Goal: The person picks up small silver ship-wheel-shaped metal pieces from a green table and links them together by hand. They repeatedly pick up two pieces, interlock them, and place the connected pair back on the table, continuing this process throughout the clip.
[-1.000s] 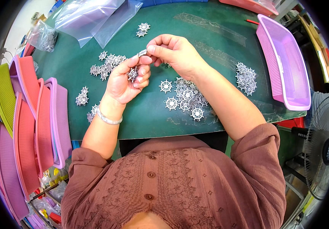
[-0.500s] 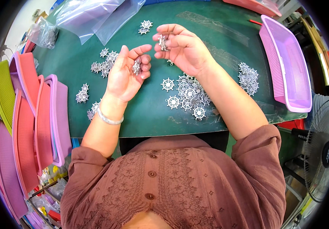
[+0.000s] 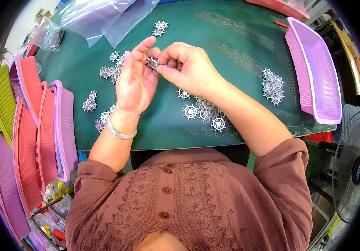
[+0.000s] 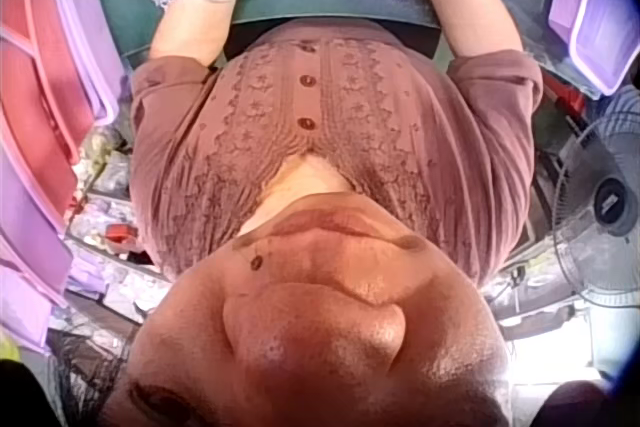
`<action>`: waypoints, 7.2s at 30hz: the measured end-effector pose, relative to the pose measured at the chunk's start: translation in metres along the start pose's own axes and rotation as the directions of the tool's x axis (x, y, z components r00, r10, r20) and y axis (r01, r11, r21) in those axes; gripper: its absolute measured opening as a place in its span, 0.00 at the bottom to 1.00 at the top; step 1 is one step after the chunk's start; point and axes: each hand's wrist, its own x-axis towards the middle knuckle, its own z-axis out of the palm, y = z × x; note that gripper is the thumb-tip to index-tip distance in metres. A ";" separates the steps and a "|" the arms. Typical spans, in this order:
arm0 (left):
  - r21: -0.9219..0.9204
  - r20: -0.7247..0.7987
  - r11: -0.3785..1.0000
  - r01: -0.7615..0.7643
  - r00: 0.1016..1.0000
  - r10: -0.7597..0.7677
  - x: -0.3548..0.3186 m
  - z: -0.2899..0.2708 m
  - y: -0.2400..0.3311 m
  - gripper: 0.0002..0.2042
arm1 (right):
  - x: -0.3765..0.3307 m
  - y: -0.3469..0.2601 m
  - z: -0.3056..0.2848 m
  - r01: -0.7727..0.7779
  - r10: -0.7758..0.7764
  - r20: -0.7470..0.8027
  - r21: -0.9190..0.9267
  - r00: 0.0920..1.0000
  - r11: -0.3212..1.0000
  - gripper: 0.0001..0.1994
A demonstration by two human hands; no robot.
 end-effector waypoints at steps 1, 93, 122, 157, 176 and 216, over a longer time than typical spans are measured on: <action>0.009 0.028 0.999 -0.031 0.999 0.031 0.001 0.001 0.000 0.21 | 0.000 0.001 0.000 0.057 -0.057 -0.014 -0.020 0.998 0.998 0.05; -0.249 -0.092 0.888 0.387 0.903 -0.419 0.006 -0.006 -0.006 0.15 | 0.014 -0.005 -0.018 -0.091 0.112 -0.074 0.246 0.991 0.965 0.19; 0.339 -0.261 0.917 0.212 0.957 -0.125 0.001 0.003 -0.005 0.10 | 0.016 0.023 -0.023 0.186 -0.187 -0.010 -0.067 0.982 0.980 0.15; -0.302 -0.022 0.817 0.491 0.854 -0.521 0.002 -0.017 0.002 0.10 | 0.011 0.014 -0.013 0.220 -0.226 0.038 0.116 0.973 0.969 0.20; -0.235 -0.253 0.920 0.313 0.895 -0.369 0.004 -0.010 0.004 0.07 | 0.012 0.031 -0.045 0.095 0.106 0.247 -0.684 0.963 0.724 0.13; 0.212 -0.153 0.926 0.313 0.946 -0.285 -0.003 0.000 -0.001 0.12 | 0.011 0.000 -0.017 0.447 -0.457 0.045 -0.319 0.888 0.836 0.25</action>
